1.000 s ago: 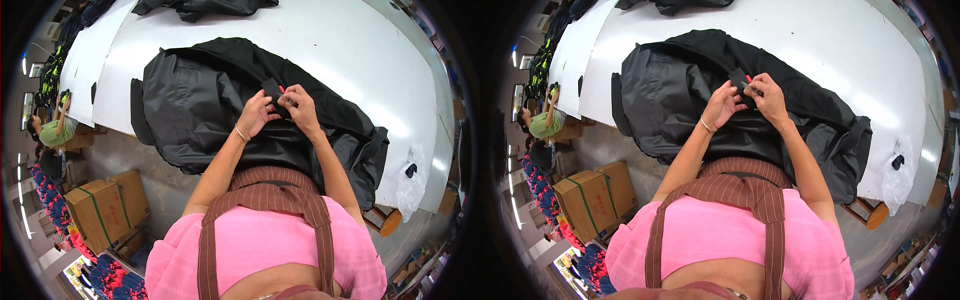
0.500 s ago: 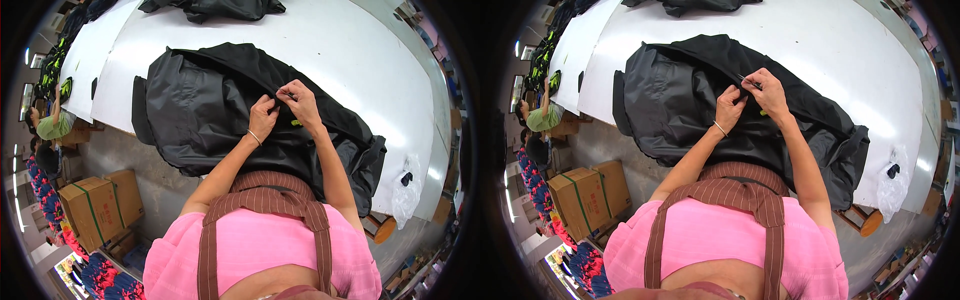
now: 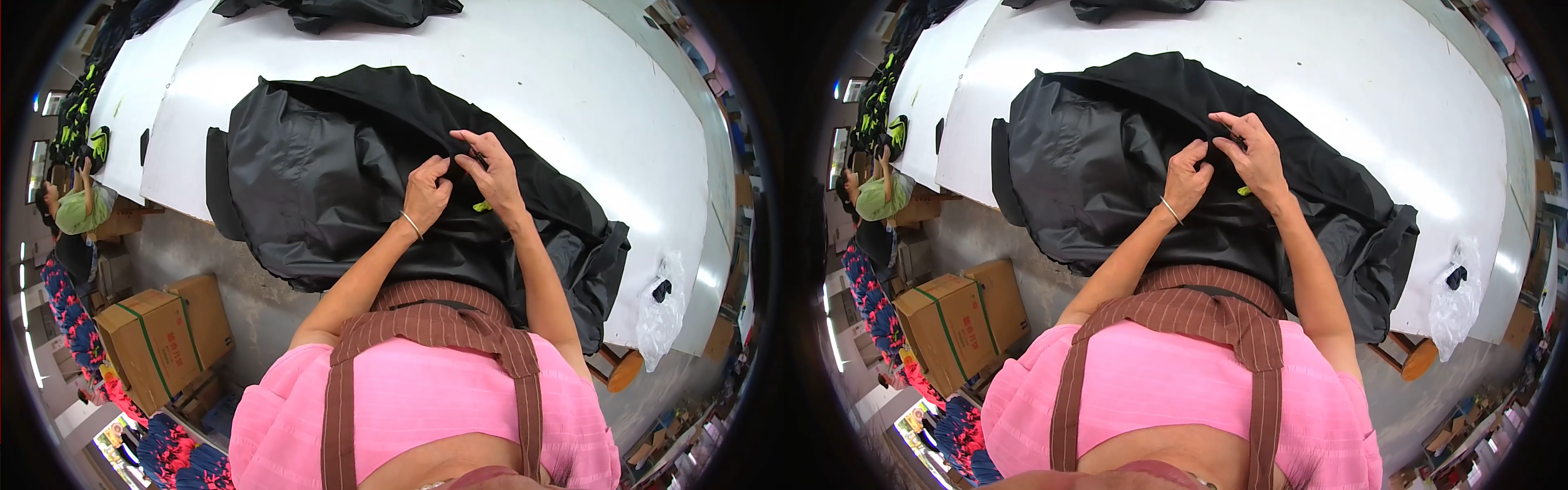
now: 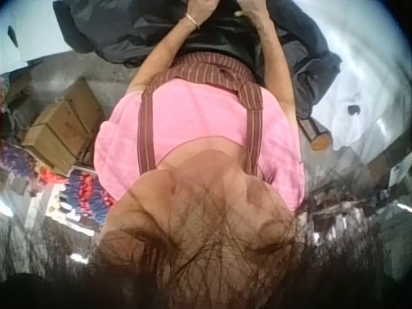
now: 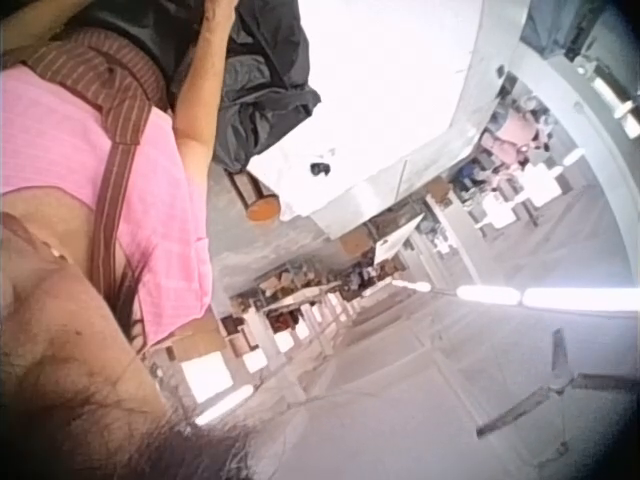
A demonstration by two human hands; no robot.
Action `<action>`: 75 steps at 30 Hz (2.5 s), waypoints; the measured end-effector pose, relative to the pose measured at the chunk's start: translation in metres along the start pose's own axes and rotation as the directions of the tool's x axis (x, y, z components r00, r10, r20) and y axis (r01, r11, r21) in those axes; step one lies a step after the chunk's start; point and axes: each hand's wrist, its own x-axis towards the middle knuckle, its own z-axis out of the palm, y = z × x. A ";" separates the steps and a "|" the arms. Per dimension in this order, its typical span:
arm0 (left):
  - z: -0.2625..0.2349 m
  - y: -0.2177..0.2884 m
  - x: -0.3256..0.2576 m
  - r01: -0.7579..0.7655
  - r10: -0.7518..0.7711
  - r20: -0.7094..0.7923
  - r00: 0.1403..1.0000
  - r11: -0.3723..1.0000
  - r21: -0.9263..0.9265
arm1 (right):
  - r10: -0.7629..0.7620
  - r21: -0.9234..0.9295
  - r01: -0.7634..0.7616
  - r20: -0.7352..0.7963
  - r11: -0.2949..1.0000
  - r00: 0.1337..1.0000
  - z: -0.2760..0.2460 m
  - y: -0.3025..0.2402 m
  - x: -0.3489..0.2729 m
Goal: Inspecting and trimming loose threads from black outdoor gear fabric on a large work table.
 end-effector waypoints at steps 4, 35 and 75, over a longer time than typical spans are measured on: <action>0.001 -0.002 -0.002 -0.049 0.047 0.028 0.998 0.997 0.059 | 0.174 0.139 -0.205 0.206 0.969 0.963 -0.006 0.006 0.011; -0.003 0.014 0.022 0.469 -0.563 0.146 0.814 0.487 -0.737 | 0.139 0.199 -0.097 -0.209 0.975 0.968 0.011 0.003 -0.028; -0.039 0.022 0.053 0.247 -0.115 0.634 0.764 0.961 -0.123 | 0.279 0.488 -0.372 0.256 0.790 0.926 -0.027 -0.006 -0.007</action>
